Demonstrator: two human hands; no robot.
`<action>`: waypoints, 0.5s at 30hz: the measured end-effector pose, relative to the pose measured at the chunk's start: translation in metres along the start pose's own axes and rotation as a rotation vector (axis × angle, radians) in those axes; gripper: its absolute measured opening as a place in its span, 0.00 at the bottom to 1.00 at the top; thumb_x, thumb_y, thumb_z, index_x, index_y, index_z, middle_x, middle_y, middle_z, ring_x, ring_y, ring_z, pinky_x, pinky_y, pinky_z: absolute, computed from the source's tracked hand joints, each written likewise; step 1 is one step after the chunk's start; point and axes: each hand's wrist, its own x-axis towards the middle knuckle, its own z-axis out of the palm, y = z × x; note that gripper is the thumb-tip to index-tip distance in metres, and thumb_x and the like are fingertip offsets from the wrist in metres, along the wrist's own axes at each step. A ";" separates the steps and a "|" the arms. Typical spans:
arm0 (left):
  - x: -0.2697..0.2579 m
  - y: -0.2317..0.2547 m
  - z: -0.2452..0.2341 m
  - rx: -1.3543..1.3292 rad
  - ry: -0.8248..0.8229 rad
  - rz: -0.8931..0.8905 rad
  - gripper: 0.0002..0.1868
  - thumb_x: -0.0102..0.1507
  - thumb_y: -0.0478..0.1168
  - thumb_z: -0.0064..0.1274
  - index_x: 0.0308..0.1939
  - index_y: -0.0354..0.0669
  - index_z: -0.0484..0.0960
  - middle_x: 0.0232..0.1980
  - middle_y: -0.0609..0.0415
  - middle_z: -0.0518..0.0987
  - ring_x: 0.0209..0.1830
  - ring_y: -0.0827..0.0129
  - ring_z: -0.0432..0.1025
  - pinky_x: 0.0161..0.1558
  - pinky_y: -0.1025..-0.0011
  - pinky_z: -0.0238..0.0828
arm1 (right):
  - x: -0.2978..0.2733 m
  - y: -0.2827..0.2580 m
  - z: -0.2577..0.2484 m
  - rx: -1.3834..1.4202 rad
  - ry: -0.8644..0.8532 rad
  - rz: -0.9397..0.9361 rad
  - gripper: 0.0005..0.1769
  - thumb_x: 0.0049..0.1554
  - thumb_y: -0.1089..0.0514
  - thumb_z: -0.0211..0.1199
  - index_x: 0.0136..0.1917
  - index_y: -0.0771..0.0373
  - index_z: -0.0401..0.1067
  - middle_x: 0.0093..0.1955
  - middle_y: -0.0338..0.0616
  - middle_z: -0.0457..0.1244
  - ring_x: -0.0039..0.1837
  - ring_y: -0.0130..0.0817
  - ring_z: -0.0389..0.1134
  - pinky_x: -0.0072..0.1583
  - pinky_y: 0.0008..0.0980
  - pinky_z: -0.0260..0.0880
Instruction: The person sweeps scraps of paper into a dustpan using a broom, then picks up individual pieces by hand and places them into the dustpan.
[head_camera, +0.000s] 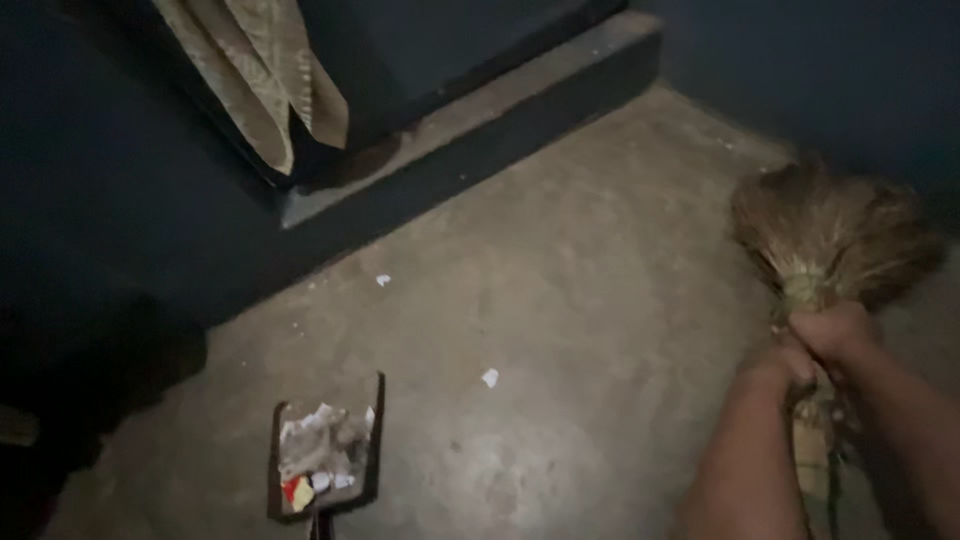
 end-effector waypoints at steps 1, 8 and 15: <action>-0.002 -0.002 -0.008 0.007 0.002 -0.005 0.38 0.75 0.60 0.18 0.77 0.35 0.57 0.82 0.38 0.52 0.82 0.46 0.47 0.77 0.56 0.44 | -0.001 -0.005 0.007 0.073 0.013 -0.012 0.41 0.47 0.45 0.75 0.62 0.81 0.72 0.61 0.69 0.68 0.59 0.58 0.72 0.59 0.52 0.72; -0.004 -0.008 -0.047 -0.016 0.060 -0.038 0.37 0.75 0.60 0.18 0.78 0.36 0.56 0.82 0.39 0.51 0.83 0.47 0.45 0.78 0.55 0.42 | 0.004 -0.041 0.009 -0.028 -0.076 -0.159 0.50 0.50 0.40 0.75 0.70 0.81 0.64 0.68 0.68 0.63 0.65 0.56 0.67 0.64 0.52 0.66; 0.018 -0.029 -0.090 -0.079 0.178 -0.172 0.37 0.75 0.59 0.18 0.79 0.36 0.55 0.83 0.39 0.49 0.84 0.47 0.43 0.78 0.55 0.40 | -0.027 -0.099 0.044 -0.054 -0.100 -0.071 0.45 0.52 0.41 0.71 0.72 0.75 0.68 0.69 0.66 0.66 0.66 0.58 0.70 0.66 0.53 0.69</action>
